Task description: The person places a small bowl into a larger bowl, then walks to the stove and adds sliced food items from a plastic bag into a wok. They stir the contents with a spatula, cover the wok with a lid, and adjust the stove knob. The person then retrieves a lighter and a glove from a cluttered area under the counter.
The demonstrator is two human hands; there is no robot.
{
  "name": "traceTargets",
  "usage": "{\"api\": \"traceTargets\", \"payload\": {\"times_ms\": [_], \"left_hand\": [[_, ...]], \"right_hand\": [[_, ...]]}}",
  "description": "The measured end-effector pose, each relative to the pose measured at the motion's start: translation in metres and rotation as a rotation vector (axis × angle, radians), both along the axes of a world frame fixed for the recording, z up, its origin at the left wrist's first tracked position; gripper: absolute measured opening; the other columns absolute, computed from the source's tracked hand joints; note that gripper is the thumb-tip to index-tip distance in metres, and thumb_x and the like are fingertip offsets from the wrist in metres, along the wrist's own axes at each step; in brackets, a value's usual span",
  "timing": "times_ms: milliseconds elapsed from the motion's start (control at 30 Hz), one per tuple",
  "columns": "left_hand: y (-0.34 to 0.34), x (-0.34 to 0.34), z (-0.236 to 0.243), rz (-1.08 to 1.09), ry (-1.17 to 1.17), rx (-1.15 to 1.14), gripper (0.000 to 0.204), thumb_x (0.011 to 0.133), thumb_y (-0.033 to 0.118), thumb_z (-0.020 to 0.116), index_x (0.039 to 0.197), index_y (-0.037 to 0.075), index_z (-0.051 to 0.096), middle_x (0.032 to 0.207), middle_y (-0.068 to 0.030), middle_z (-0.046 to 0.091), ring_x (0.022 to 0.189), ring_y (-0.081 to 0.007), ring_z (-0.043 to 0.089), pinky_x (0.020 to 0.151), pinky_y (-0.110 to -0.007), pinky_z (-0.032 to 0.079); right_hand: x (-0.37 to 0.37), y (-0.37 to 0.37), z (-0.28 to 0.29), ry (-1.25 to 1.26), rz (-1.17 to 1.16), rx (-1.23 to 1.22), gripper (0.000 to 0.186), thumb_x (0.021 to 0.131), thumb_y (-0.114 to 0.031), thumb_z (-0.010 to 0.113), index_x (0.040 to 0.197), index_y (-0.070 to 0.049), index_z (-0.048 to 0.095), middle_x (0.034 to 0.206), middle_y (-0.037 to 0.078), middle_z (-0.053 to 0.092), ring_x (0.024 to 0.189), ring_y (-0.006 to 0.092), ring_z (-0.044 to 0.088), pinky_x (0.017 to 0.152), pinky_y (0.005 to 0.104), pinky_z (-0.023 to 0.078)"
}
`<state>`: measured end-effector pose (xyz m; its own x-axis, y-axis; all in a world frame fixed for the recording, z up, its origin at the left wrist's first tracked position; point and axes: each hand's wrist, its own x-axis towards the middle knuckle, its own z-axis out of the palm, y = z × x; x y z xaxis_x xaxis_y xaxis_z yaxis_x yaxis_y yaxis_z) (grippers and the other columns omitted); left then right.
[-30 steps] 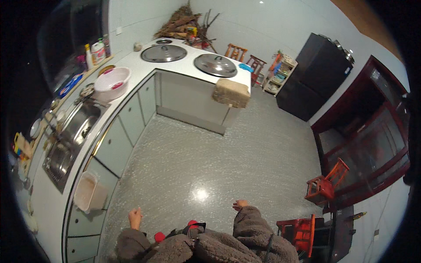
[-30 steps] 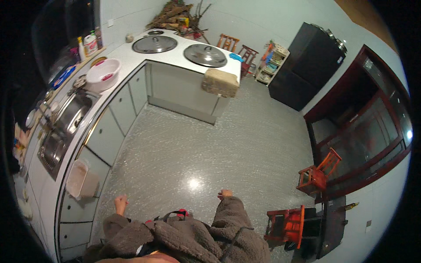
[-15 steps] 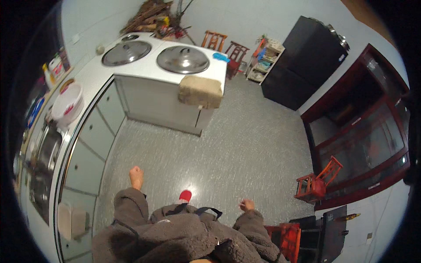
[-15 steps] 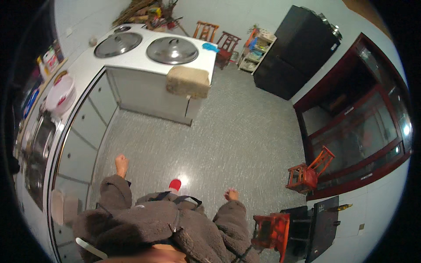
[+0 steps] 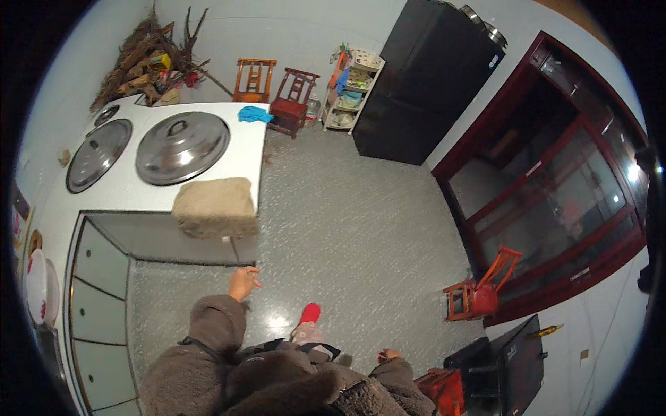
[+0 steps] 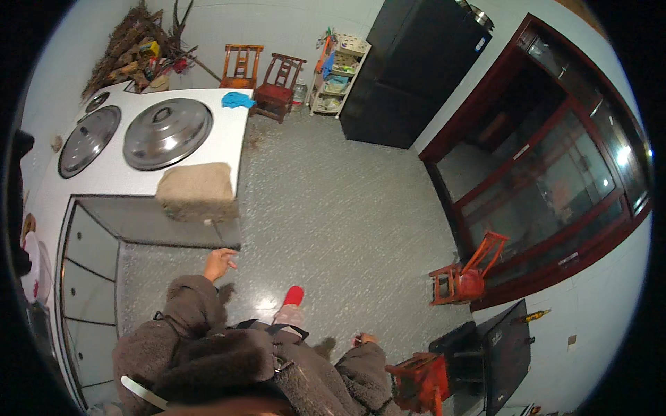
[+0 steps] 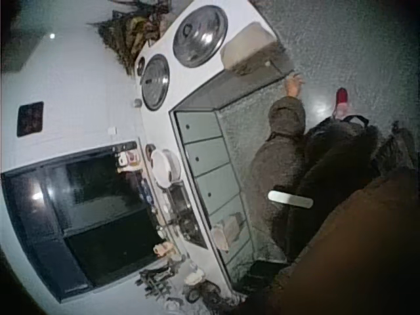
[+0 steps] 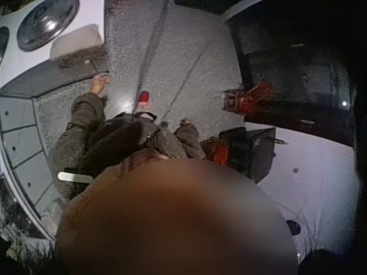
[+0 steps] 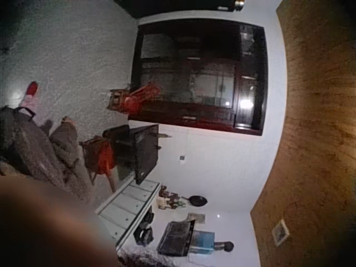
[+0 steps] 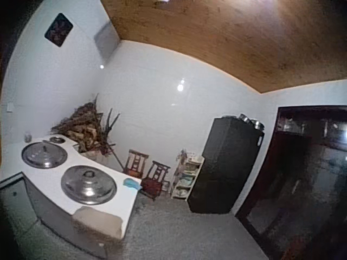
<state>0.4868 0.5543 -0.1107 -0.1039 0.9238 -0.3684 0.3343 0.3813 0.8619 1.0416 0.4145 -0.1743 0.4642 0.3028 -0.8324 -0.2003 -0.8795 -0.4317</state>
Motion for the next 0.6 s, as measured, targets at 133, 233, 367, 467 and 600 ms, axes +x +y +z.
{"api": "traceTargets", "payload": {"times_ms": [133,233,367,467,600], "left_hand": [[0.094,0.023,0.001,0.096,0.293,0.192,0.038,0.079,0.004,0.059,0.117,0.004,0.06,0.109,-0.0173,0.063,0.104,-0.0307,0.06,0.084,-0.036,0.047],[0.152,0.018,0.01,0.23,0.407,0.181,0.037,0.08,0.003,0.057,0.117,0.002,0.059,0.105,-0.0167,0.064,0.099,-0.0306,0.061,0.082,-0.036,0.048],[0.216,-0.002,0.009,0.367,0.275,0.258,0.031,0.083,0.006,0.055,0.113,-0.001,0.059,0.093,-0.015,0.066,0.086,-0.0259,0.064,0.075,-0.034,0.049],[0.259,-0.006,-0.009,0.44,0.182,0.315,0.024,0.086,0.009,0.053,0.105,-0.004,0.061,0.084,-0.0122,0.066,0.075,-0.0176,0.062,0.068,-0.031,0.048],[0.335,-0.001,-0.02,0.44,0.123,0.275,0.019,0.089,0.008,0.052,0.099,-0.003,0.064,0.081,-0.0105,0.067,0.073,-0.0154,0.062,0.065,-0.03,0.048]], "right_hand": [[0.031,0.102,0.027,0.185,-0.146,0.084,0.036,0.097,-0.017,0.046,0.13,-0.003,0.044,0.121,0.016,0.053,0.105,0.0343,0.055,0.086,0.0463,0.052],[0.047,0.21,0.028,0.156,-0.135,0.122,0.033,0.095,-0.015,0.048,0.125,-0.002,0.047,0.12,0.018,0.054,0.102,0.0362,0.056,0.083,0.0463,0.052],[0.052,0.382,0.011,-0.048,0.026,0.137,0.028,0.093,-0.013,0.05,0.116,0.0,0.051,0.109,0.019,0.061,0.091,0.0366,0.062,0.071,0.0453,0.053],[0.037,0.493,-0.002,-0.133,0.102,0.23,0.026,0.092,-0.015,0.051,0.112,0.002,0.054,0.103,0.019,0.063,0.083,0.0321,0.065,0.062,0.0441,0.053],[0.013,0.606,-0.016,-0.135,0.385,0.334,0.028,0.091,-0.017,0.054,0.112,0.002,0.054,0.101,0.021,0.064,0.078,0.0314,0.065,0.059,0.0423,0.053]]}}
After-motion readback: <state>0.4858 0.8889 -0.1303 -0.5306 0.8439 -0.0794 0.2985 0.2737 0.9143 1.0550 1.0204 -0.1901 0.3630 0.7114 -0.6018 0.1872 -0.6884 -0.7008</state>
